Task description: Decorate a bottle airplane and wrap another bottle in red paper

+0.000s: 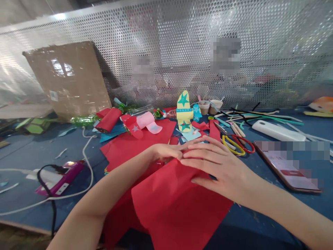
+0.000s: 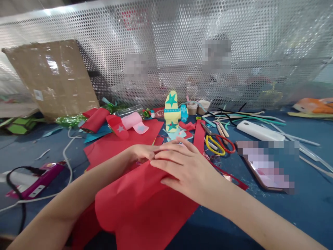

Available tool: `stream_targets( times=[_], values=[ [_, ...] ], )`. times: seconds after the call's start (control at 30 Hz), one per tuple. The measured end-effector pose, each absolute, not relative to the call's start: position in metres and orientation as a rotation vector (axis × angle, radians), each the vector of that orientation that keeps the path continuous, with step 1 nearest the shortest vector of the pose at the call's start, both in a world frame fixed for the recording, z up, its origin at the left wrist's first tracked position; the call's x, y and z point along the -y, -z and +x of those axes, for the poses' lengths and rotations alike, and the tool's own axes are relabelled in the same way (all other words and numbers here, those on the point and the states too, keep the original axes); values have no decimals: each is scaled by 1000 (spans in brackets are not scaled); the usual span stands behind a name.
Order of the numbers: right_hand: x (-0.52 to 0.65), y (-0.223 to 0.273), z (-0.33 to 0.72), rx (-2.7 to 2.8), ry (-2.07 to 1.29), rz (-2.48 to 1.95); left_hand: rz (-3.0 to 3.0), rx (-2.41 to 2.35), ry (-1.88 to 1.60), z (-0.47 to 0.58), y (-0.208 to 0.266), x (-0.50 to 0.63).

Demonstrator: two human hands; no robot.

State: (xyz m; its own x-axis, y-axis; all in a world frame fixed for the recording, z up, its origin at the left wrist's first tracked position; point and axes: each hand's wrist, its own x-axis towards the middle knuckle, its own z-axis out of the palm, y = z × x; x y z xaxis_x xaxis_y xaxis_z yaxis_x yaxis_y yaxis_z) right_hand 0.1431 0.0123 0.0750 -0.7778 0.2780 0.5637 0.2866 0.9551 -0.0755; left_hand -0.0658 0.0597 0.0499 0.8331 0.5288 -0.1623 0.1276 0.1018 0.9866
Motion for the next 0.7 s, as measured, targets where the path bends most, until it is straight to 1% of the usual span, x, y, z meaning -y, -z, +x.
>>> stream_targets(
  times=[0.23, 0.57, 0.7],
  values=[
    [-6, -73, 141, 2551, 312, -406, 1427, -567, -268, -66, -42, -60],
    [-3, -65, 136, 2527, 475, -413, 1355, -653, -279, -59, -38, -56],
    [-2, -64, 136, 2570, 511, -409, 1423, -674, -337, -58, -34, -57]
  ],
)
